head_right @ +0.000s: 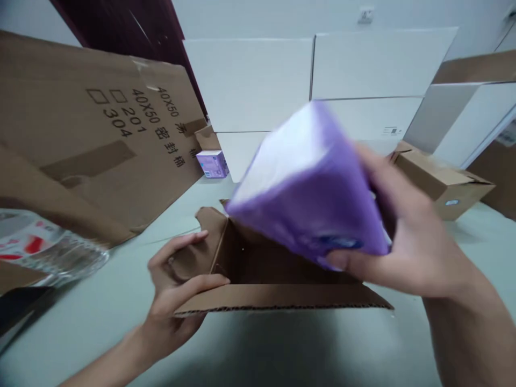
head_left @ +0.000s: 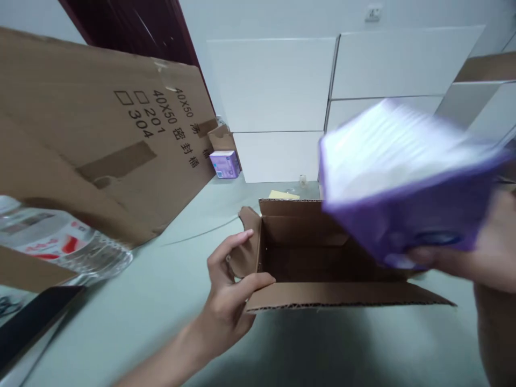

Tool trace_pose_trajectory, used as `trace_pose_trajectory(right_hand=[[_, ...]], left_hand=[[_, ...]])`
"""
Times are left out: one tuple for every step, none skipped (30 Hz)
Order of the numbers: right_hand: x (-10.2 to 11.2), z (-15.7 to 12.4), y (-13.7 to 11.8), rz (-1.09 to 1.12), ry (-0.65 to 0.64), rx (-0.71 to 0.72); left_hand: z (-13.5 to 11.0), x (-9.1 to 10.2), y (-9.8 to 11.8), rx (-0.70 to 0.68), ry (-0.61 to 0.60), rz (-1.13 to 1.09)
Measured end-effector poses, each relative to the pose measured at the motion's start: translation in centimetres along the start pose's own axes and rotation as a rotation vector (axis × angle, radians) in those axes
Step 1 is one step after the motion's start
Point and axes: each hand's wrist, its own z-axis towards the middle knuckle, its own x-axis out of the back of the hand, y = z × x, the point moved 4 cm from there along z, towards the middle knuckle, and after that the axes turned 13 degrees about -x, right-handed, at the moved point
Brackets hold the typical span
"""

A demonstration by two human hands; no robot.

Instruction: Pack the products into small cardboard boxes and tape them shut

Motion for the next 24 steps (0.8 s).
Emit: trace_pose_trajectory(right_hand=[[-0.4,-0.5,-0.5,-0.083,-0.045,0.048],[-1.0,-0.8,-1.0,-0.155,-0.105,0.094],[-1.8,-1.1,-1.4,-0.211,-0.168,0.135],[-2.5,-1.2,-1.7,-0.251,-0.227,0.165],[-3.1,-1.3,-1.9,-0.278,-0.264,0.188],[-3.5,-1.3,-2.1,-0.300,-0.288,0.203],[-3.8,-1.2,-2.1,-0.318,-0.310,0.209],[-3.9,-1.2,-2.1,-0.323,-0.338,0.209],[-3.7,-1.2,-1.9,-0.303,-0.353,0.203],[-3.1,-1.1,-1.6,-0.261,-0.341,0.183],[-2.4,-1.0,-1.1,-0.206,-0.292,0.139],[-1.5,-0.7,-0.2,-0.143,-0.221,0.072],[-0.6,-0.5,1.0,-0.068,-0.141,-0.011],[0.1,-0.3,2.5,0.010,-0.084,-0.098],[0.3,-0.1,4.1,0.085,-0.079,-0.185],[0.2,0.0,5.6,0.160,-0.124,-0.254],[-0.3,0.0,7.0,0.228,-0.206,-0.301],[-1.1,0.0,8.1,0.276,-0.293,-0.333],[-1.9,-0.1,8.8,0.306,-0.356,-0.355],[-2.7,-0.2,9.2,0.319,-0.384,-0.366],[-3.5,-0.3,9.2,0.326,-0.382,-0.370],[-4.3,-0.4,9.0,0.332,-0.365,-0.368],[-5.0,-0.5,8.5,0.340,-0.355,-0.370],[-5.7,-0.5,7.9,0.352,-0.355,-0.371]], left_hand=[[0.0,-0.2,0.0,0.023,-0.002,-0.021],[0.0,-0.2,0.0,0.041,-0.004,-0.039],[-0.1,-0.3,0.0,0.045,-0.006,-0.050],[-0.3,-0.3,0.0,0.041,-0.009,-0.054],[-0.4,-0.2,0.1,0.035,-0.010,-0.055],[-0.6,-0.2,0.1,0.031,-0.010,-0.054],[-0.8,-0.2,0.2,0.024,-0.011,-0.054],[-1.0,-0.1,0.2,0.015,-0.012,-0.050],[-1.2,-0.1,0.3,0.004,-0.010,-0.041],[-1.4,-0.1,0.3,-0.007,-0.003,-0.037],[-1.6,-0.2,0.4,-0.011,0.015,-0.042],[-1.8,-0.2,0.4,-0.005,0.045,-0.057],[-2.0,-0.2,0.5,0.014,0.081,-0.083],[-2.3,-0.3,0.5,0.042,0.116,-0.118],[-2.5,-0.4,0.7,0.071,0.148,-0.156],[-2.6,-0.5,0.8,0.099,0.168,-0.191],[-2.7,-0.6,1.0,0.119,0.173,-0.222],[-2.8,-0.8,1.1,0.140,0.168,-0.257],[-2.9,-0.9,1.2,0.158,0.155,-0.298],[-2.9,-1.0,1.2,0.168,0.139,-0.344],[-2.9,-1.1,1.3,0.171,0.111,-0.392],[-2.8,-1.2,1.2,0.169,0.083,-0.438],[-2.6,-1.2,1.2,0.161,0.057,-0.478],[-2.4,-1.3,1.1,0.153,0.035,-0.512]])
